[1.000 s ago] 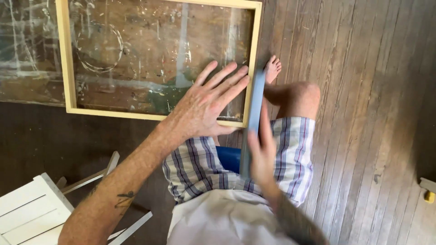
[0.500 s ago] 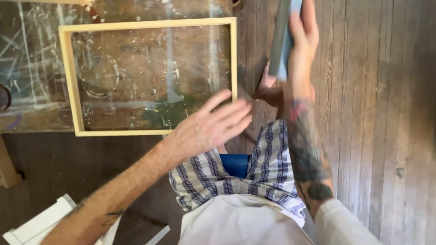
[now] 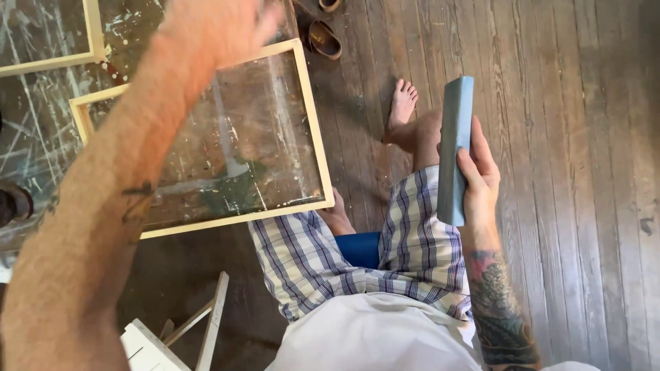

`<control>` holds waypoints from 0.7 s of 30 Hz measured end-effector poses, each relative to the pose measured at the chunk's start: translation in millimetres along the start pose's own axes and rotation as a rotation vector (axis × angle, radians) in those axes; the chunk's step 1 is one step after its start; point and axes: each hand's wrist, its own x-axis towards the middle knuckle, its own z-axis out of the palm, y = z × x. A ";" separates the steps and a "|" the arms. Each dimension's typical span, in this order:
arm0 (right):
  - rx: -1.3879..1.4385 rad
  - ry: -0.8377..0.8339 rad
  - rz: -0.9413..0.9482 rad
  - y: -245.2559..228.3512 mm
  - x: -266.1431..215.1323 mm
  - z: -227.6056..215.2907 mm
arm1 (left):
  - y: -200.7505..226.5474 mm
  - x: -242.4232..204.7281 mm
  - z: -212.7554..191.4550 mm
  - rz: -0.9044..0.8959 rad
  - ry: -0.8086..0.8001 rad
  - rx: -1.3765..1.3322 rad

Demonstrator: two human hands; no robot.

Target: The person is sanding the edges of small wooden frames with a sanding block and pouring water from a thermos into a mate gourd.

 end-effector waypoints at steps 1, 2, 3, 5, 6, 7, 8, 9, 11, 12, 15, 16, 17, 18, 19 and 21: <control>0.028 -0.003 0.015 0.0 -2.5 -2.0 | -5.8 -2.5 5.2 0.000 0.037 0.082; 0.056 -0.007 0.031 0.1 -4.8 -3.9 | -11.9 -5.0 10.3 0.000 0.075 0.164; 0.057 -0.004 0.029 -1.1 -6.6 -3.9 | -16.9 -5.5 14.2 0.003 0.076 0.166; 0.106 0.010 0.050 -3.4 -11.7 -4.2 | -26.4 -8.6 22.8 0.007 0.204 0.412; 0.106 0.011 0.051 -3.7 -15.2 -6.1 | -24.5 -20.2 24.4 0.008 0.204 0.411; 0.094 0.023 0.078 -4.6 -17.1 -7.3 | -23.5 -33.1 26.0 -0.053 0.124 0.189; 0.083 0.035 0.104 -5.8 -19.7 -7.9 | -22.7 -46.9 27.3 -0.114 0.048 -0.033; 0.081 0.029 0.099 -6.7 -22.1 -9.1 | -34.2 -56.0 44.0 -0.119 0.053 -0.033; 0.003 0.078 0.123 -10.4 -26.3 -11.0 | -57.9 -74.1 75.2 -0.176 -0.036 -0.019; 0.002 0.073 0.112 -14.0 -28.8 -10.6 | -65.2 -78.9 84.0 -0.182 -0.025 -0.018; -0.069 0.087 0.116 -20.0 -33.2 -12.0 | -68.5 -95.8 86.6 -0.076 0.030 -0.011; -0.075 0.082 0.086 -17.8 -32.7 -14.2 | -57.0 -102.4 72.0 -0.086 -0.018 -0.106; -0.082 0.072 0.061 -14.9 -32.5 -15.6 | -45.6 -111.8 58.7 -0.098 -0.068 -0.204; -0.087 0.061 0.053 -12.8 -32.1 -15.2 | -44.0 -115.1 55.0 -0.110 -0.060 -0.208; -0.053 0.064 0.041 -10.6 -32.2 -14.9 | -41.4 -121.4 52.7 -0.183 0.021 -0.305; -0.024 0.048 0.026 -12.2 -34.2 -9.5 | -40.0 -130.9 57.8 -0.275 0.111 -0.407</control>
